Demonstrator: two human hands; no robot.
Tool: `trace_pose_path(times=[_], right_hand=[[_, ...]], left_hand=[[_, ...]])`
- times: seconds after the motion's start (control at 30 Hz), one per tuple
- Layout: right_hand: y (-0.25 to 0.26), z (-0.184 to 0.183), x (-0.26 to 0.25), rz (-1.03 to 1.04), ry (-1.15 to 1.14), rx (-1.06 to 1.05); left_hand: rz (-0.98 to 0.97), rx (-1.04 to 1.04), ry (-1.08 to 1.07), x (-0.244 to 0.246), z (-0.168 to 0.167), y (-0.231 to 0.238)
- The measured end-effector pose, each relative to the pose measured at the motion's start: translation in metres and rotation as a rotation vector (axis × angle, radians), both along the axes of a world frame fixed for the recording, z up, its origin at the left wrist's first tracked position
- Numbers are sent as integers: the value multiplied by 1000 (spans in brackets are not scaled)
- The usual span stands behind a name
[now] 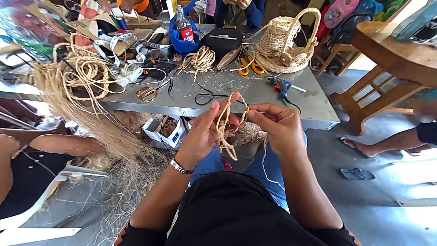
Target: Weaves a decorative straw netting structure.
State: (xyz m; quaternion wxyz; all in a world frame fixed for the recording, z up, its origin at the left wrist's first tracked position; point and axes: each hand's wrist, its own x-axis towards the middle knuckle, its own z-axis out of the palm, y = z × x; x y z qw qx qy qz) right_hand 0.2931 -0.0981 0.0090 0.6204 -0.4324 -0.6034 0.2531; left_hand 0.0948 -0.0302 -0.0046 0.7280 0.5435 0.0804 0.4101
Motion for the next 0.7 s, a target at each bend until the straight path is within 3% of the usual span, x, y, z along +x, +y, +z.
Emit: trace_pose_path(times=[0.1, 0.23, 0.33, 0.43, 0.53, 0.6, 0.7], right_hand=[[0, -1, -4, -1, 47, -15], [-1, 1, -5, -14, 106, -16], [-1, 2, -7, -29, 92, 16], [0, 2, -8, -32, 75, 36], [0, 2, -9, -33, 63, 66], [0, 2, -10, -26, 51, 87], [-1, 0, -10, -29, 51, 89]], left_hand=[[-23, 4, -9, -3, 1, 2], [-120, 8, -203, -5, -8, 7], [-123, 118, -228, 1, -17, 10], [42, 345, -90, 9, -15, 10], [248, 426, 10, 12, -8, 4], [259, 399, 25, 13, -7, 7], [163, 193, -26, 16, -6, 4]])
